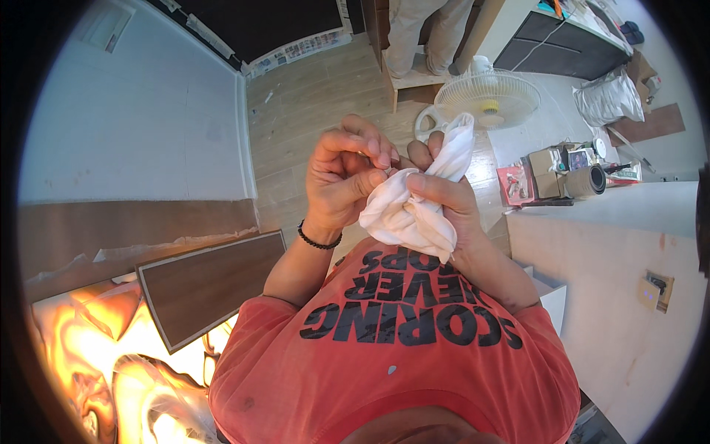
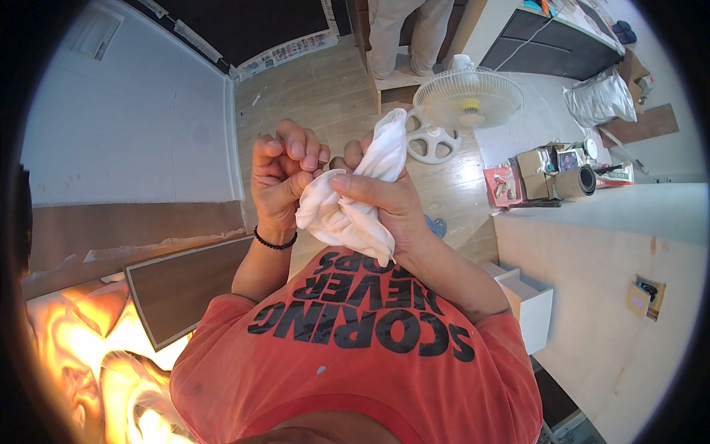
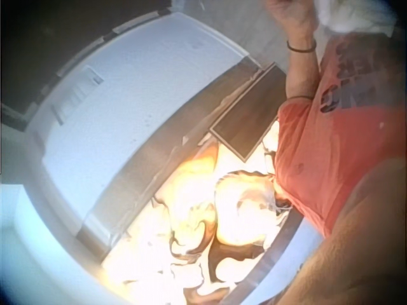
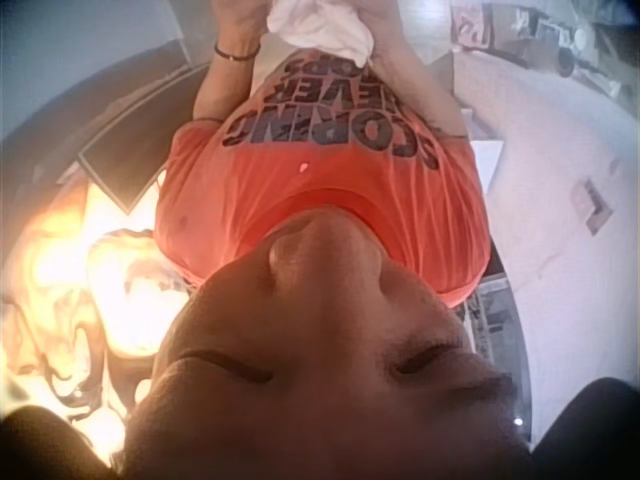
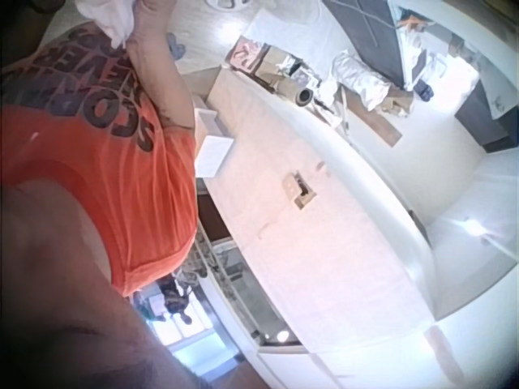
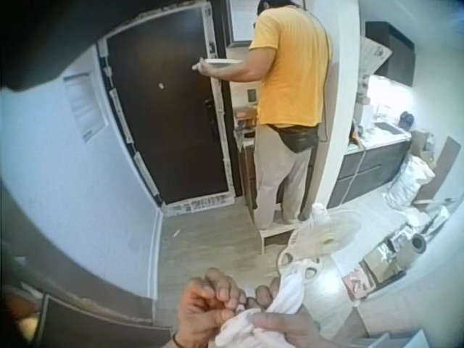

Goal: The person wipes their hands with a white cloth, then sits on the floor and applies white tape along the edge of a floor panel.

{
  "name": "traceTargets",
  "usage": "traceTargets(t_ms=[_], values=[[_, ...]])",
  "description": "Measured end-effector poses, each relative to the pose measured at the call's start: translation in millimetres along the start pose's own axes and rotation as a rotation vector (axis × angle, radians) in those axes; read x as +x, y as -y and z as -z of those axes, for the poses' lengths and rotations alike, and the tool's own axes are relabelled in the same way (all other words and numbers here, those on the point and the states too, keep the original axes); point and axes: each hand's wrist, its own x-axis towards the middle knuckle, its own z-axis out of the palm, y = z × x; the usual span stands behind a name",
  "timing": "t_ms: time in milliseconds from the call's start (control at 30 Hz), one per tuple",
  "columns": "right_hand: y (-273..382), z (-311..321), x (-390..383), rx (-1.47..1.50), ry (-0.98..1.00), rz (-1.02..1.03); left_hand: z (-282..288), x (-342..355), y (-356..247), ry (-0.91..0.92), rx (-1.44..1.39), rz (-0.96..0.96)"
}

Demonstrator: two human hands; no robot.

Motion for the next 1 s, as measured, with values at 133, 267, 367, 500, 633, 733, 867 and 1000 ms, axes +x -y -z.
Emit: traceTargets(t_ms=[133, 267, 367, 500, 633, 733, 867, 1000], values=[[-1, -1, 2, 0.033, -0.023, -0.024, 3, 3, 2, 0.020, -0.020, 0.008], [3, -8, 3, 0.044, -0.045, -0.058, 5, 6, 3, 0.037, -0.050, 0.017], [6, -8, 3, 0.022, -0.057, -0.106, 9, 8, 3, 0.060, -0.059, 0.027], [8, -7, 3, -0.015, -0.052, -0.148, 13, 12, 0, 0.114, -0.078, 0.058], [11, -13, 3, -0.061, -0.088, -0.188, 19, 14, -5, 0.161, -0.037, 0.073], [11, -14, 3, -0.086, -0.099, -0.208, 20, 14, -9, 0.161, 0.024, 0.056], [9, -17, 3, -0.121, -0.119, -0.209, 20, 13, -13, 0.162, 0.071, 0.056], [7, -14, 4, -0.130, -0.112, -0.208, 20, 11, -18, 0.148, 0.138, 0.045]])
